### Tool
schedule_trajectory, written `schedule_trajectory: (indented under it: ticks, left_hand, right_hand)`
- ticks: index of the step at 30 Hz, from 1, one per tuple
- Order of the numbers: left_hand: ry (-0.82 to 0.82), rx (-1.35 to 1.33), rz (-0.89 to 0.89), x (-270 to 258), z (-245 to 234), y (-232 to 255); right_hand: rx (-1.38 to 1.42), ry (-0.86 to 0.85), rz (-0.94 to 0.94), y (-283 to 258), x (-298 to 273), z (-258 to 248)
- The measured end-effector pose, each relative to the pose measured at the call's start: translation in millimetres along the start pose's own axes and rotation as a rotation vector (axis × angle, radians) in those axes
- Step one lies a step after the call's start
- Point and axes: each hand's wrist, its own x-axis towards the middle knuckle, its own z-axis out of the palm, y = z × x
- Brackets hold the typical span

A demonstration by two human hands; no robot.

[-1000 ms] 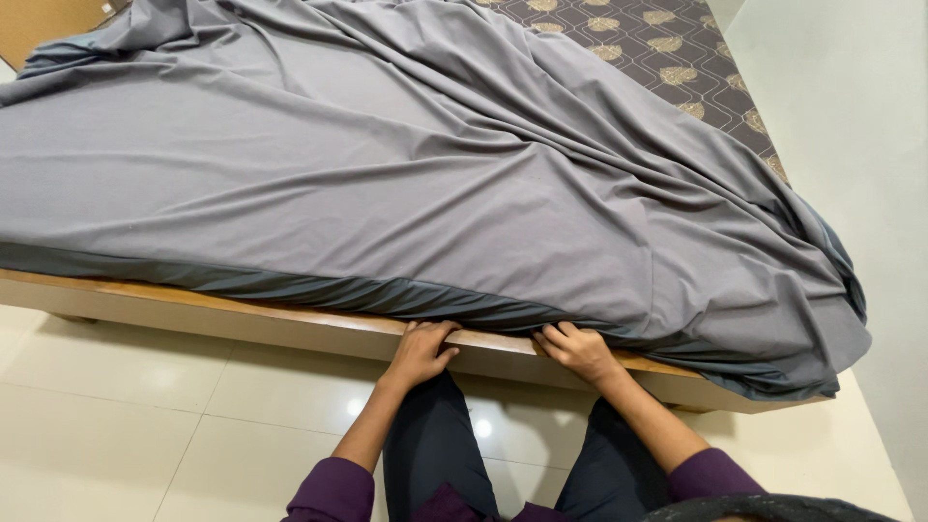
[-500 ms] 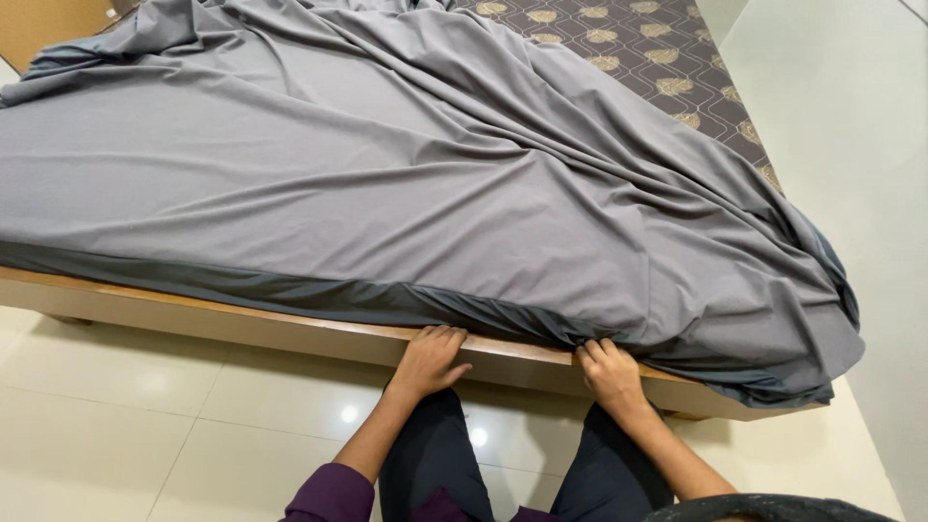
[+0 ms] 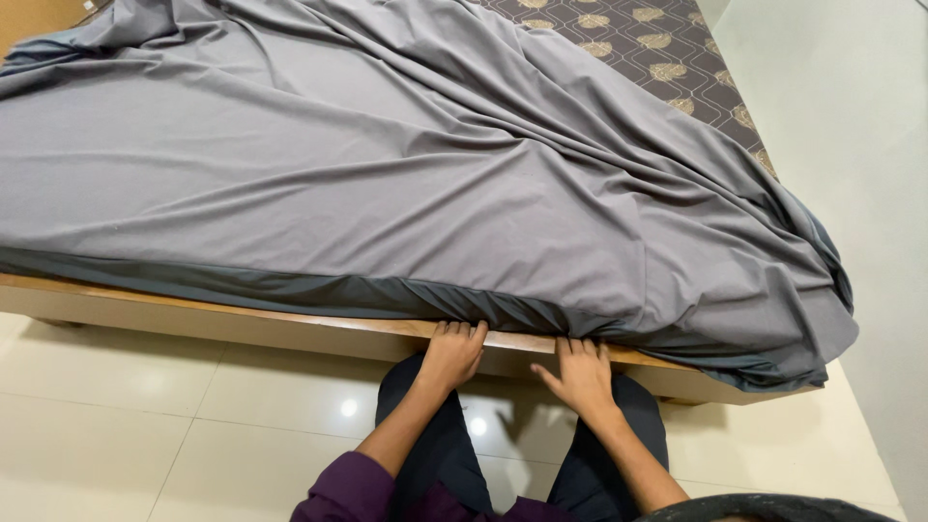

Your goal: The person puts a grey fitted sheet onto a mattress by hand, tucking the corners and sides under the mattress edge while smoothing the surface.

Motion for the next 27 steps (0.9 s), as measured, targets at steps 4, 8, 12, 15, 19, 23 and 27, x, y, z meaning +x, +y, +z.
schedule_trajectory:
  ticks: [4, 8, 12, 15, 19, 23, 27]
  left_hand:
    - [0.373, 0.057, 0.124, -19.3, -2.1, -2.6]
    - [0.237, -0.047, 0.165, -19.8, -17.1, -7.9]
    - [0.06, -0.14, 0.187, -6.1, -17.7, -8.1]
    - [0.018, -0.199, 0.193, 1.1, -16.8, -5.1]
    - [-0.082, -0.299, 0.138, 15.1, -15.8, 4.1]
    - [-0.239, -0.297, 0.062, 20.9, -10.9, 6.7]
    - [0.087, -0.288, 0.227, 2.8, -3.3, 3.2]
  right_hand:
    - [0.009, -0.035, 0.018, 4.1, -15.8, -1.7]
    - [0.114, 0.161, -0.054, -16.6, -21.7, -5.4]
    - [0.451, 0.243, -0.272, -33.9, -16.0, -3.8]
    - [0.373, 0.175, -0.276, -26.3, -1.6, 2.1]
    - [0.343, 0.133, -0.277, -23.0, -2.5, 2.2]
    - [0.293, 0.158, -0.308, -24.1, 1.7, 3.4]
    - [0.277, 0.092, -0.223, -13.6, 4.0, 11.3]
